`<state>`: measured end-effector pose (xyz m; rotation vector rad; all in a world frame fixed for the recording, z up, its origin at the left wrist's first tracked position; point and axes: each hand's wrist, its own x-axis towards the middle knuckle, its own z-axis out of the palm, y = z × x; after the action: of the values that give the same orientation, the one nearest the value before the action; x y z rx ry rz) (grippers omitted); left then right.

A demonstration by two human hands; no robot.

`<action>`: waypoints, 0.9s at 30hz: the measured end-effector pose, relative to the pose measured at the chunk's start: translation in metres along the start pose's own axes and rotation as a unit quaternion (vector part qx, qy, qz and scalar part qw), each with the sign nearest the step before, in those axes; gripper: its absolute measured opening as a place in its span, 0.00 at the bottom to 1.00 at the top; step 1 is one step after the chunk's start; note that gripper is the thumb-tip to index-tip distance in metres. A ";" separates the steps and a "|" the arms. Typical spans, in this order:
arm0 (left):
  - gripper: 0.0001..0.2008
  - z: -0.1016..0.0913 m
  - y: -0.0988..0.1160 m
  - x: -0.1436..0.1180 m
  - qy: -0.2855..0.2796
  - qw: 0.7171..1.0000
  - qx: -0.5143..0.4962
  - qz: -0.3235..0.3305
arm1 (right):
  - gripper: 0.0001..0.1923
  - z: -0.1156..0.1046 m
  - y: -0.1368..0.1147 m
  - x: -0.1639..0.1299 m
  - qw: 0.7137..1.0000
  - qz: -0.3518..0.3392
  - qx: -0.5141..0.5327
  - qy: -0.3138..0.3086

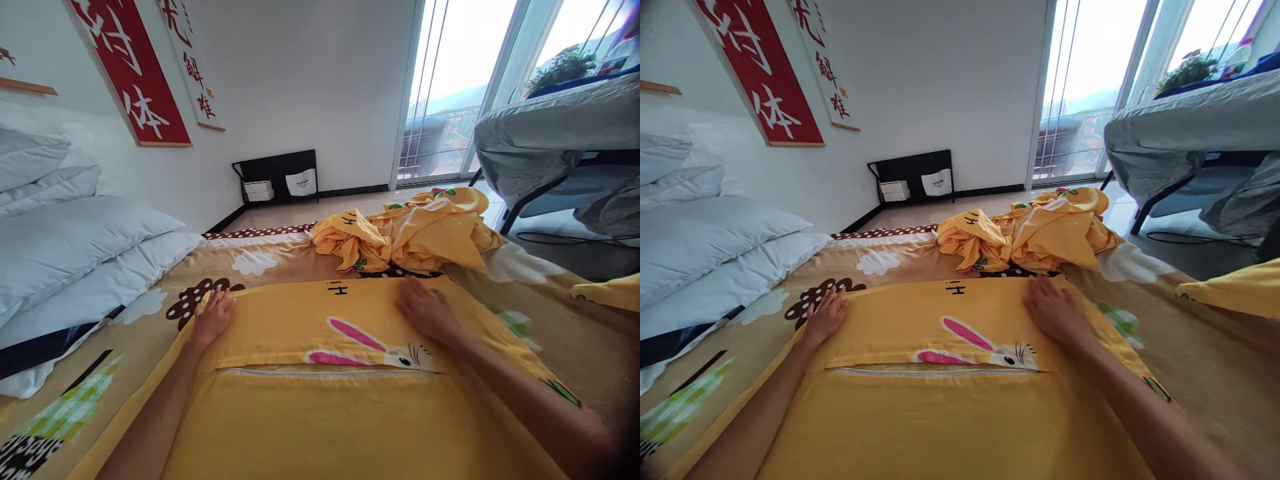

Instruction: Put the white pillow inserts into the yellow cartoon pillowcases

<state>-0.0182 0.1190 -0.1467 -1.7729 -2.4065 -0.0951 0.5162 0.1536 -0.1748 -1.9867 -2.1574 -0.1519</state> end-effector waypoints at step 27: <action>0.29 0.015 -0.032 0.002 -0.102 0.993 -0.042 0.034 | 0.35 0.009 0.037 0.014 0.994 0.045 0.010 -0.094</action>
<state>-0.0510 0.1133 -0.1596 -1.9912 -2.5100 -0.0074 0.5513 0.1726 -0.1827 -2.1601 -2.1626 0.0751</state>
